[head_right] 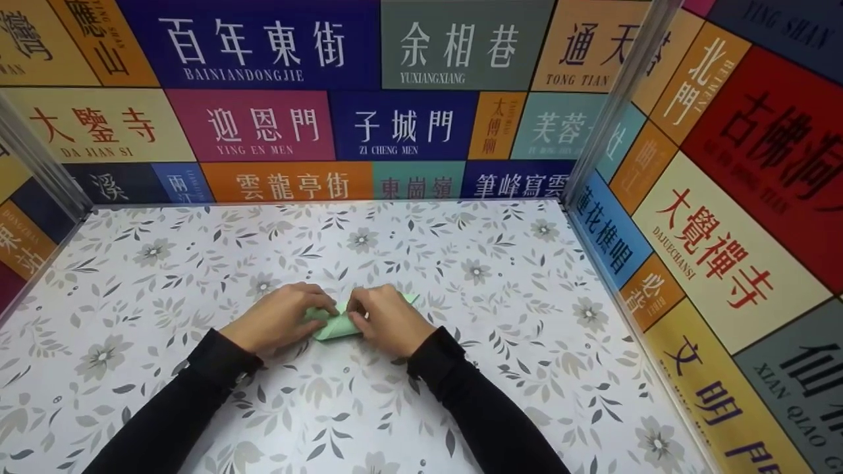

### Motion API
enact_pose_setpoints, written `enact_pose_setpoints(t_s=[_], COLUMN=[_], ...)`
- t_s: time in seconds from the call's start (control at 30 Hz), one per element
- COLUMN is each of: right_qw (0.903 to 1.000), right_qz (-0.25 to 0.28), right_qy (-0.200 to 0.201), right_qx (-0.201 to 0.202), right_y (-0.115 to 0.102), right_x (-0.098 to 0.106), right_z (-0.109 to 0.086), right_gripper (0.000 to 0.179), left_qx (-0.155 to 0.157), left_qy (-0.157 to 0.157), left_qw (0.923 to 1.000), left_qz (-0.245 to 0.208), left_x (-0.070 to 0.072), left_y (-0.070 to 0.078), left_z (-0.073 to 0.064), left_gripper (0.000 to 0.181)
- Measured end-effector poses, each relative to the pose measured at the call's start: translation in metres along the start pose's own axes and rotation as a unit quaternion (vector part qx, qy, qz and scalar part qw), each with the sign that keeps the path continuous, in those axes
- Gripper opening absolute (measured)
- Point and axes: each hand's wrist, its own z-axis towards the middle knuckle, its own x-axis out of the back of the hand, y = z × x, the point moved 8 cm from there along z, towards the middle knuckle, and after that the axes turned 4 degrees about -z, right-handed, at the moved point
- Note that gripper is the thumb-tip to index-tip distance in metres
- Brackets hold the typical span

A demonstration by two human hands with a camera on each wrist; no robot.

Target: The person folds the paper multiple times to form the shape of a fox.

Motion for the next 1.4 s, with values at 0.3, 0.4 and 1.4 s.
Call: enact_pose_setpoints(t_s=[0.3, 0.4, 1.4], right_qw=[0.9996, 0.9992, 0.9966], right_qz=[-0.017, -0.022, -0.06], right_qy=[0.004, -0.004, -0.02], right_qx=[-0.023, -0.032, -0.052], right_y=[0.009, 0.012, 0.029], right_x=[-0.004, -0.006, -0.023], right_z=[0.016, 0.021, 0.04], right_gripper=[0.005, 0.005, 0.006], left_qx=[0.0, -0.004, -0.001], left_qy=[0.002, 0.005, 0.021], left_qw=[1.0, 1.0, 0.9998], left_qz=[0.0, 0.004, 0.004], left_x=[0.0, 0.001, 0.004], left_y=[0.0, 0.0, 0.003], left_z=[0.0, 0.0, 0.001], left_gripper=[0.023, 0.024, 0.017])
